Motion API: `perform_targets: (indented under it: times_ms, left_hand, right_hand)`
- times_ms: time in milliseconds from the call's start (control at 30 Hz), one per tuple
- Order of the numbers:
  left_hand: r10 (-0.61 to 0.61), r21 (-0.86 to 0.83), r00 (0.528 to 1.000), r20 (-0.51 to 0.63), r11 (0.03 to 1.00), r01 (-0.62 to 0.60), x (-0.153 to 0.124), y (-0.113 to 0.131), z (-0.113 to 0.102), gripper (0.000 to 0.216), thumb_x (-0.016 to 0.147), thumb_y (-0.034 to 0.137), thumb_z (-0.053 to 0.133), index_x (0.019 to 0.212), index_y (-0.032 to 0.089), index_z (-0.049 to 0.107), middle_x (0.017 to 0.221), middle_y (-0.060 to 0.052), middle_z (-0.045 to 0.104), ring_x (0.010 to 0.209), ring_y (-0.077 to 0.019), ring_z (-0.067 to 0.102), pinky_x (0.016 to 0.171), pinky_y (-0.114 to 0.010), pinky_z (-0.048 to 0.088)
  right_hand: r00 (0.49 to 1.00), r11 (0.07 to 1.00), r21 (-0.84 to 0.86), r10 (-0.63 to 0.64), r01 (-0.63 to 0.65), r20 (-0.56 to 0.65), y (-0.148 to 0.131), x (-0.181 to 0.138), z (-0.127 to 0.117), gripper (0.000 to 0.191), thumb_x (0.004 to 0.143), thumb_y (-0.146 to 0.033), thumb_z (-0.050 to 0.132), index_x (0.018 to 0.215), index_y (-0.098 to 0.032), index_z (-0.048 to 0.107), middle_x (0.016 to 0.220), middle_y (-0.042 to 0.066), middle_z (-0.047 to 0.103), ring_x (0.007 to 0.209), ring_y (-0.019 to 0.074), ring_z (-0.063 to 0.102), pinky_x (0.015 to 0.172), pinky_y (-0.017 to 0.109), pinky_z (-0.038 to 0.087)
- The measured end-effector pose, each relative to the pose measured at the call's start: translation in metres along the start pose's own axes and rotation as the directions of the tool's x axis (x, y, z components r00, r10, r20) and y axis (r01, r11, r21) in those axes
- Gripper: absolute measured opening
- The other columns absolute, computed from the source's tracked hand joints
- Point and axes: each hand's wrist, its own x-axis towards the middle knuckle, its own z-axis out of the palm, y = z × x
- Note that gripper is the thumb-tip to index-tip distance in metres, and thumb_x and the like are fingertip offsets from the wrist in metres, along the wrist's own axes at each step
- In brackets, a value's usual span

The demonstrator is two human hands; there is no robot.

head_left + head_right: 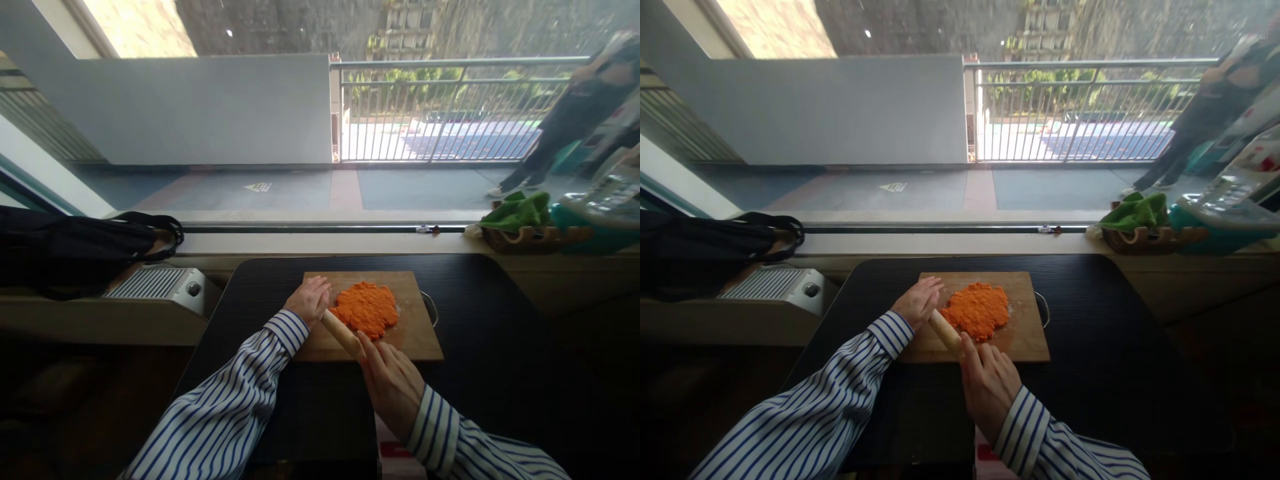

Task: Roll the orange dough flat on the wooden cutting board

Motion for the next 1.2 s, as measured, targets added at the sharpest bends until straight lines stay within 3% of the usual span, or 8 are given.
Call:
perform_targets:
  times_ms: [100,267,667,933,1067,1200]
  left_hand:
    - [-0.035,0.031,0.999,-0.041,0.999,0.036,-0.007,-0.005,-0.002,0.044,0.088,0.027,0.026,0.11,0.007,0.057,0.118,-0.016,0.057,0.116,-0.0249,0.046,0.099,-0.044,0.038]
    - [-0.04,0.033,0.994,-0.106,0.999,0.043,-0.017,-0.007,0.0,0.041,0.088,0.029,0.03,0.114,0.007,0.053,0.119,-0.016,0.055,0.118,-0.026,0.044,0.099,-0.047,0.038]
    - [-0.004,0.042,0.997,-0.071,0.999,0.007,-0.015,-0.003,0.009,0.045,0.09,0.03,0.025,0.119,0.006,0.049,0.126,-0.018,0.049,0.121,-0.0257,0.041,0.099,-0.045,0.038]
    - [-0.058,0.023,0.994,-0.09,0.998,0.06,-0.011,0.003,0.021,0.049,0.091,0.032,0.021,0.122,0.002,0.045,0.131,-0.021,0.043,0.125,-0.0274,0.036,0.1,-0.045,0.037]
    - [-0.069,0.034,0.995,-0.072,0.997,0.071,-0.014,0.008,0.008,0.045,0.09,0.032,0.025,0.112,0.004,0.054,0.119,-0.019,0.053,0.113,-0.0252,0.048,0.097,-0.041,0.041]
    - [-0.107,0.064,0.986,-0.13,0.991,0.116,-0.027,0.013,-0.013,0.036,0.089,0.03,0.032,0.096,0.012,0.063,0.105,-0.012,0.061,0.098,-0.0219,0.055,0.09,-0.038,0.046]
  right_hand:
    - [1.0,0.999,-0.042,0.002,-0.001,0.022,-0.019,-0.004,0.005,0.046,0.087,-0.023,0.039,0.131,-0.01,0.035,0.078,0.006,0.055,0.067,0.0166,0.051,0.058,0.03,0.035]
    - [0.999,0.983,-0.184,-0.011,0.02,0.052,-0.025,-0.007,0.015,0.048,0.08,-0.018,0.047,0.127,-0.012,0.041,0.073,0.005,0.054,0.062,0.0168,0.051,0.052,0.03,0.032]
    - [0.998,0.961,-0.275,0.038,-0.023,0.048,-0.034,-0.002,0.017,0.047,0.075,-0.012,0.05,0.122,-0.009,0.047,0.066,0.004,0.055,0.056,0.0157,0.052,0.047,0.028,0.033]
    - [0.994,0.968,-0.252,0.051,-0.025,0.097,-0.022,-0.004,0.015,0.047,0.079,-0.014,0.049,0.125,-0.011,0.045,0.067,0.004,0.057,0.057,0.0153,0.054,0.049,0.028,0.033]
    - [0.991,0.991,-0.129,-0.01,0.027,0.134,-0.005,0.0,0.006,0.041,0.086,-0.023,0.044,0.126,-0.013,0.045,0.074,0.005,0.059,0.062,0.0143,0.056,0.057,0.028,0.036]
    - [0.968,0.982,-0.065,-0.162,0.178,0.194,0.034,0.016,-0.015,0.04,0.088,-0.026,0.043,0.126,-0.013,0.044,0.083,0.007,0.06,0.073,0.0168,0.056,0.065,0.03,0.037]
